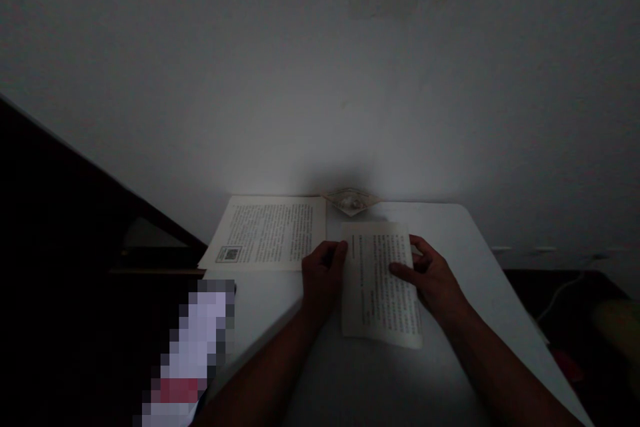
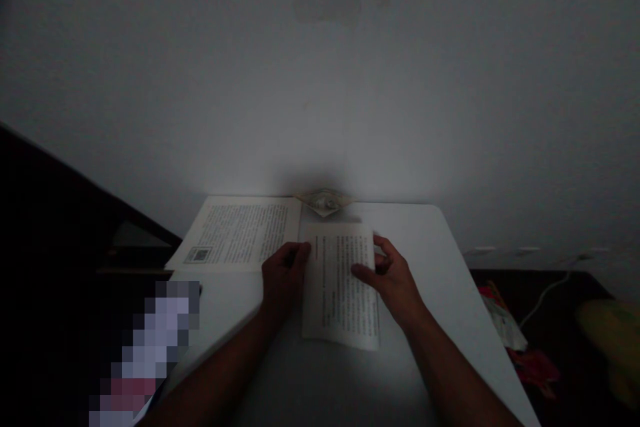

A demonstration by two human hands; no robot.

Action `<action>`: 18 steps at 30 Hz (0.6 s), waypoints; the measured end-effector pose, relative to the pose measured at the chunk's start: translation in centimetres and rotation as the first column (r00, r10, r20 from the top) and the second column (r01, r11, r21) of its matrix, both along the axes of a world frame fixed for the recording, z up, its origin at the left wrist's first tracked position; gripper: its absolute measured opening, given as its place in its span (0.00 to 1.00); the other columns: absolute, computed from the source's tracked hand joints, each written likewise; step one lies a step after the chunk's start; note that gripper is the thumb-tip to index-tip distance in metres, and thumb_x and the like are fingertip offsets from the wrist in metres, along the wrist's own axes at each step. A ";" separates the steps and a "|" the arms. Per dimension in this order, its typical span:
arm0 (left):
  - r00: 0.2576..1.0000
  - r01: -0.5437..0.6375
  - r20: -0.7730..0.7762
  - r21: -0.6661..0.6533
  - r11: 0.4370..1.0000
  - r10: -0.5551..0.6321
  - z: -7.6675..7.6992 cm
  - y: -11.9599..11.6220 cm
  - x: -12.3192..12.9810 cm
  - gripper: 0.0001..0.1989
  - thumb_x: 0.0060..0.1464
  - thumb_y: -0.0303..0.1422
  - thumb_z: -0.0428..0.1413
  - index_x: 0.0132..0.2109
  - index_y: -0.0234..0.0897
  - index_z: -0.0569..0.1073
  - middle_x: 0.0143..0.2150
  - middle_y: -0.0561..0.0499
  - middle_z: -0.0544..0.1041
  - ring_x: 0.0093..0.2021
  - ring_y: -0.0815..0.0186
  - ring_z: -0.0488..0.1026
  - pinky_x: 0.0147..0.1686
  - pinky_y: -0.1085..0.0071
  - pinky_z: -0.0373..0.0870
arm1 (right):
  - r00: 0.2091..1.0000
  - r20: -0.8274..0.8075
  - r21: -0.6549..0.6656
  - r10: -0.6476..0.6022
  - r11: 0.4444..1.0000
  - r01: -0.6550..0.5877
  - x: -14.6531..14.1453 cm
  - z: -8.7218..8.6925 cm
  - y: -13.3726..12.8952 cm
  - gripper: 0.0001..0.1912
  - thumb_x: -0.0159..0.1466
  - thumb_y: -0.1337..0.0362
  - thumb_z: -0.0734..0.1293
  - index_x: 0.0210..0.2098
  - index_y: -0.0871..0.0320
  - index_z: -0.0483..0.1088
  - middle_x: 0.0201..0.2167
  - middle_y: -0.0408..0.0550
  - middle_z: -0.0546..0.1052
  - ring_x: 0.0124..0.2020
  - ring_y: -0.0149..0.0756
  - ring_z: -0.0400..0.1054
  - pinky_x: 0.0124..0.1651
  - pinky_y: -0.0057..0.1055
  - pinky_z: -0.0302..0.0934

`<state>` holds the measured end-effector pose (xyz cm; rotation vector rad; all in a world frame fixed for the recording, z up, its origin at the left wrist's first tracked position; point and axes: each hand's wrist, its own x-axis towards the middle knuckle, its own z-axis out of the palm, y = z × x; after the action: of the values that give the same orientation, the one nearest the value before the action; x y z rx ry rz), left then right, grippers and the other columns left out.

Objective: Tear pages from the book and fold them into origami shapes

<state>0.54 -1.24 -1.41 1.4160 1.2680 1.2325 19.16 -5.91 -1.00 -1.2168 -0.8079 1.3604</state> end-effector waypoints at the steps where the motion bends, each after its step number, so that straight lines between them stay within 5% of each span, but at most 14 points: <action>1: 1.000 -0.006 -0.001 0.004 1.000 0.006 0.0 0.0 0.0 0.14 0.55 0.40 0.54 0.30 0.34 0.74 0.24 0.53 0.75 0.26 0.70 0.70 0.26 0.76 0.65 | 1.000 -0.012 0.006 0.003 1.000 -0.003 0.1 -0.1 0.0 0.28 0.50 0.64 0.75 0.47 0.53 0.62 0.32 0.46 0.81 0.31 0.45 0.76 0.37 0.43 0.69; 6: 0.998 -0.055 -0.007 0.005 0.998 0.055 0.1 0.2 -0.2 0.14 0.55 0.40 0.54 0.29 0.34 0.74 0.24 0.54 0.74 0.26 0.71 0.69 0.26 0.77 0.64 | 0.999 -0.054 0.049 0.004 0.999 -0.001 0.6 -0.7 0.1 0.29 0.50 0.66 0.75 0.48 0.53 0.62 0.32 0.45 0.80 0.33 0.42 0.75 0.42 0.44 0.67; 18: 0.992 -0.123 0.036 0.005 0.992 0.123 0.2 0.9 -0.6 0.14 0.54 0.40 0.55 0.30 0.33 0.74 0.25 0.53 0.74 0.27 0.70 0.69 0.27 0.75 0.65 | 0.993 0.071 0.111 -0.098 0.990 0.090 1.3 -1.0 0.3 0.28 0.51 0.64 0.74 0.49 0.55 0.65 0.21 0.37 0.75 0.22 0.28 0.66 0.32 0.30 0.60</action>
<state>-0.06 -0.38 -1.18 1.3314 1.3439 1.3400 20.44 -5.58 -1.98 -1.2132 -0.8554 1.1854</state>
